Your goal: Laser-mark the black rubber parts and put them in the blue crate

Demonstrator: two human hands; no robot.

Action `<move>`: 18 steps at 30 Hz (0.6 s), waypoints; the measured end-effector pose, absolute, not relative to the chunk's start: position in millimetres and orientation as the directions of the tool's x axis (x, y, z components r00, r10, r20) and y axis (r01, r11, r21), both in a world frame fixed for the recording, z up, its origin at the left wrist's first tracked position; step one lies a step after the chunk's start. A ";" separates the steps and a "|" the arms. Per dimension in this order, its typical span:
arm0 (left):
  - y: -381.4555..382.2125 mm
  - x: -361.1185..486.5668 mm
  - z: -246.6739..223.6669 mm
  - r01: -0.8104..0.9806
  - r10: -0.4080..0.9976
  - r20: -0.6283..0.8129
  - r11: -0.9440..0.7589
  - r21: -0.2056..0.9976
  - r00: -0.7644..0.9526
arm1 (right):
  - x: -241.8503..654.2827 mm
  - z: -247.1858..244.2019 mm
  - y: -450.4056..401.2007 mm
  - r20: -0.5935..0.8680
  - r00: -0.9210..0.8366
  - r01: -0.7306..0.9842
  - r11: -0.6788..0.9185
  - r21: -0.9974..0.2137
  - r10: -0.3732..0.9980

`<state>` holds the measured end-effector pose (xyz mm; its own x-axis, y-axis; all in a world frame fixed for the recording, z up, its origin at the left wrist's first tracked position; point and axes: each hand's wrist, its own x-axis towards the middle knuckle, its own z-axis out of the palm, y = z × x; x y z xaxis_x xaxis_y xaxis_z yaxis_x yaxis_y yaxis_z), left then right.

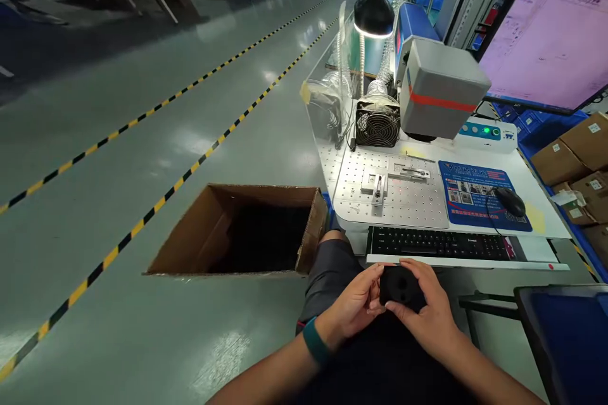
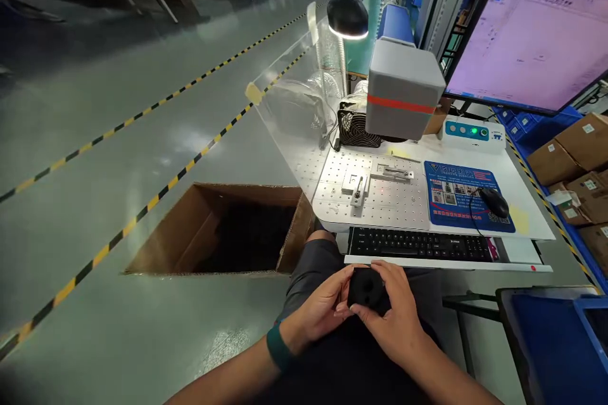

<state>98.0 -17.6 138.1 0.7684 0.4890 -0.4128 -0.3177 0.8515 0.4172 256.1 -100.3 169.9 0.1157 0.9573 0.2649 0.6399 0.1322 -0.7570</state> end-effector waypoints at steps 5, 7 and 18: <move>-13.5 95.0 142.2 -0.316 0.536 -0.440 0.818 0.481 0.720 | 258.4 166.1 -96.7 0.284 0.087 0.631 0.168 -0.758 0.955; -12.3 95.0 140.9 -0.303 0.541 -0.439 0.810 0.502 0.718 | 258.7 164.6 -95.8 0.289 0.083 0.631 0.174 -0.756 0.954; -13.1 88.9 157.3 -0.031 0.743 -0.247 0.338 0.941 0.622 | 256.6 160.6 -92.2 0.270 -0.003 0.657 0.206 -0.726 0.963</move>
